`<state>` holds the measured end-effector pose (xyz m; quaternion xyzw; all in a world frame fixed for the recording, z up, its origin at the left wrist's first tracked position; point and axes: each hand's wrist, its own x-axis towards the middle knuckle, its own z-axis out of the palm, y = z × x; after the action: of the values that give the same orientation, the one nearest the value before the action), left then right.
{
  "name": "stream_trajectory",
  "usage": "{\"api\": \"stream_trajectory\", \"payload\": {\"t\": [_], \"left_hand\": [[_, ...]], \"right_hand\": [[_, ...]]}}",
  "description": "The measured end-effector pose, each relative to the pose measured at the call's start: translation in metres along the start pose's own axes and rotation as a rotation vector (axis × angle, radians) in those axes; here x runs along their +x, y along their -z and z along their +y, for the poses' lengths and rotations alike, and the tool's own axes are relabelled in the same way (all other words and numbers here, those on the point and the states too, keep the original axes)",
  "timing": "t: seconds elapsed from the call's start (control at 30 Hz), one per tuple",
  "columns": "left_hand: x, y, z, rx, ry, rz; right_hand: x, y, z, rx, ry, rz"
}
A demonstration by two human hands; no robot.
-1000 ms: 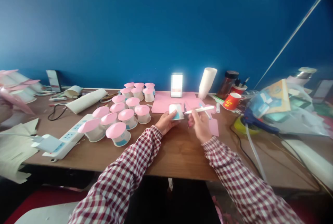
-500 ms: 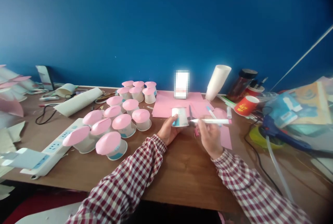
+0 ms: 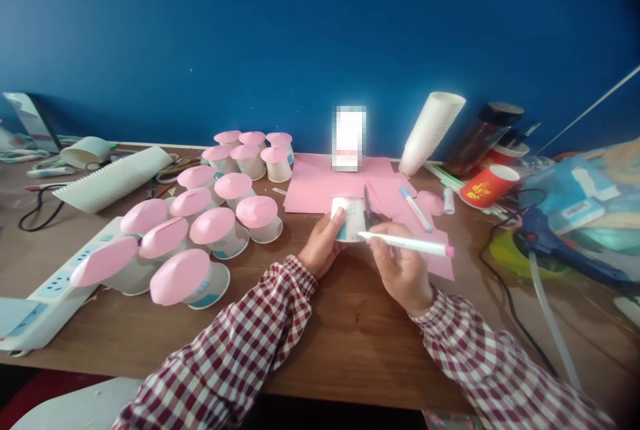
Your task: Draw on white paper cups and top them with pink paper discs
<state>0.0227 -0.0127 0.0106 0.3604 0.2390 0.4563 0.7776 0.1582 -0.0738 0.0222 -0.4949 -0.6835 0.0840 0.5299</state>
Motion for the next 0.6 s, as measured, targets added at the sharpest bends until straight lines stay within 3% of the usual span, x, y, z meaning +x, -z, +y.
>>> {"api": "stream_trajectory", "payload": {"t": [0.6], "left_hand": [[0.0008, -0.0004, -0.0044, 0.042, -0.052, 0.005]], "right_hand": [[0.0019, -0.0001, 0.0025, -0.065, 0.052, -0.039]]}}
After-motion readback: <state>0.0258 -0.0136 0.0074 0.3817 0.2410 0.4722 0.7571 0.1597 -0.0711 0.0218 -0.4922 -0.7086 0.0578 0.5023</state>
